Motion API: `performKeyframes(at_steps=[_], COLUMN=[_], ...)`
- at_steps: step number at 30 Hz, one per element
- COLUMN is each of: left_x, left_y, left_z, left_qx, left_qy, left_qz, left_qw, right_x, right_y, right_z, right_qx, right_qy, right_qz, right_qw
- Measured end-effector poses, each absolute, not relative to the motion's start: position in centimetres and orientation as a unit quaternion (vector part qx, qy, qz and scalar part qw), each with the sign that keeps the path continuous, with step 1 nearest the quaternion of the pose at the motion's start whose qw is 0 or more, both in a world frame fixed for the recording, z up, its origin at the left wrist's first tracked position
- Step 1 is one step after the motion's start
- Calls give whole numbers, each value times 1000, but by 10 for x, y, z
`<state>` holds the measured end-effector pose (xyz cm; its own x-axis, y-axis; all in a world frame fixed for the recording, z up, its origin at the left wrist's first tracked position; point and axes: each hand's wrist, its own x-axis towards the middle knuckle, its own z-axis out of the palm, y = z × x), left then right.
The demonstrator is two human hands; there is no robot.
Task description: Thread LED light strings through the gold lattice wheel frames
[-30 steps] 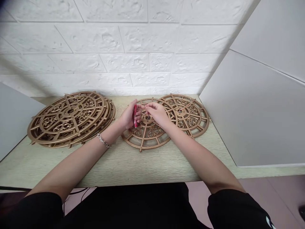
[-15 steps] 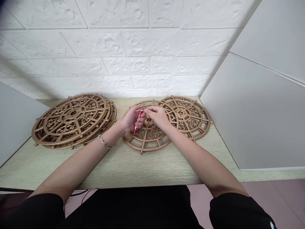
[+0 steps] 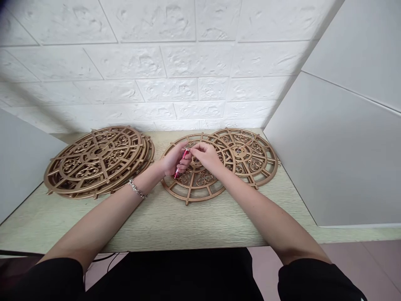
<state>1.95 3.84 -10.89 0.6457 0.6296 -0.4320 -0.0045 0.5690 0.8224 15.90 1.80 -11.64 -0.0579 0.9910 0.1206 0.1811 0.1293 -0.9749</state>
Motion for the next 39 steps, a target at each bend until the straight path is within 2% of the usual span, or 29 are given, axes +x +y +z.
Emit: performKeyframes(at_steps=[39], left_x=[22], left_y=[39], left_z=[-114], left_qx=[424], left_qy=[385], left_qz=[204], left_qw=[794], right_x=[160], right_y=[23], right_z=[-121], right_qx=[-487], right_qy=[-603], right_qz=[439], right_qw=[454])
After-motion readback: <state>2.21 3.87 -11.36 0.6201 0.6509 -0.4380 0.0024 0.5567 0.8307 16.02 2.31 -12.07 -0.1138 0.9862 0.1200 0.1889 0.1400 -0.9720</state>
